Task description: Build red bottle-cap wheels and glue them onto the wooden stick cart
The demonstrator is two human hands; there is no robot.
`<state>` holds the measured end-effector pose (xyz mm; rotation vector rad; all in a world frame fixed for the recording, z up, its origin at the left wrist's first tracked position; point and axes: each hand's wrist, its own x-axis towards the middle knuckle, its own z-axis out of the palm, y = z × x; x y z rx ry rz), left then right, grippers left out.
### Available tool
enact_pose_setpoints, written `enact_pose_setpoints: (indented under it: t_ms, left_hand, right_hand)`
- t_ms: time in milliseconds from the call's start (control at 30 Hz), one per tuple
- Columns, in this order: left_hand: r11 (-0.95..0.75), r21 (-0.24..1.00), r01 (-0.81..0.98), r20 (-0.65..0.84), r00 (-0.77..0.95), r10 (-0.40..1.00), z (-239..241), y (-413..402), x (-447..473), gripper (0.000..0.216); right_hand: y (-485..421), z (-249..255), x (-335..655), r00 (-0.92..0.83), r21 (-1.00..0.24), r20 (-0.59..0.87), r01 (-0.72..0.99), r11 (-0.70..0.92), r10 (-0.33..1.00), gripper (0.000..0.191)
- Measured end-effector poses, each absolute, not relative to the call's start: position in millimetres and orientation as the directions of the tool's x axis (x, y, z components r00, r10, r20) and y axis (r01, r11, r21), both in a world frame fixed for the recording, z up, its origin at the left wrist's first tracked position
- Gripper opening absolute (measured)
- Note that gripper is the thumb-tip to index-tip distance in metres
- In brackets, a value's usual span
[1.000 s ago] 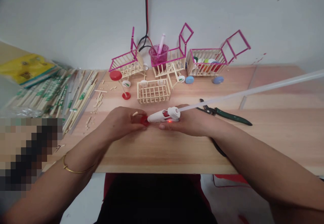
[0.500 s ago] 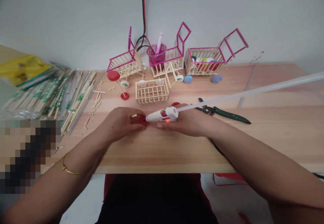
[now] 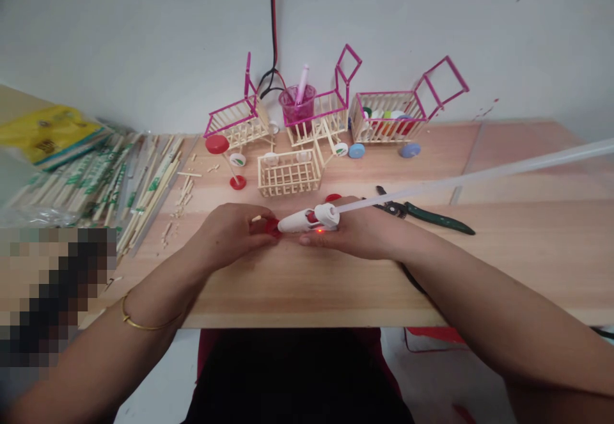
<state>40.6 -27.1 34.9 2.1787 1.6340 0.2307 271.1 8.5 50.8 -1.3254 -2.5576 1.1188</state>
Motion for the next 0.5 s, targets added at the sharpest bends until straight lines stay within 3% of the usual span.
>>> enact_pose_setpoints:
  t_ms: [500]
  left_hand:
    - [-0.232, 0.38, 0.895, -0.086, 0.284, 0.955, 33.7, -27.1, 43.7, 0.019]
  right_hand:
    - [8.7, 49.0, 268.5, -0.604, -0.651, -0.264, 0.686, 0.324, 0.752, 0.031]
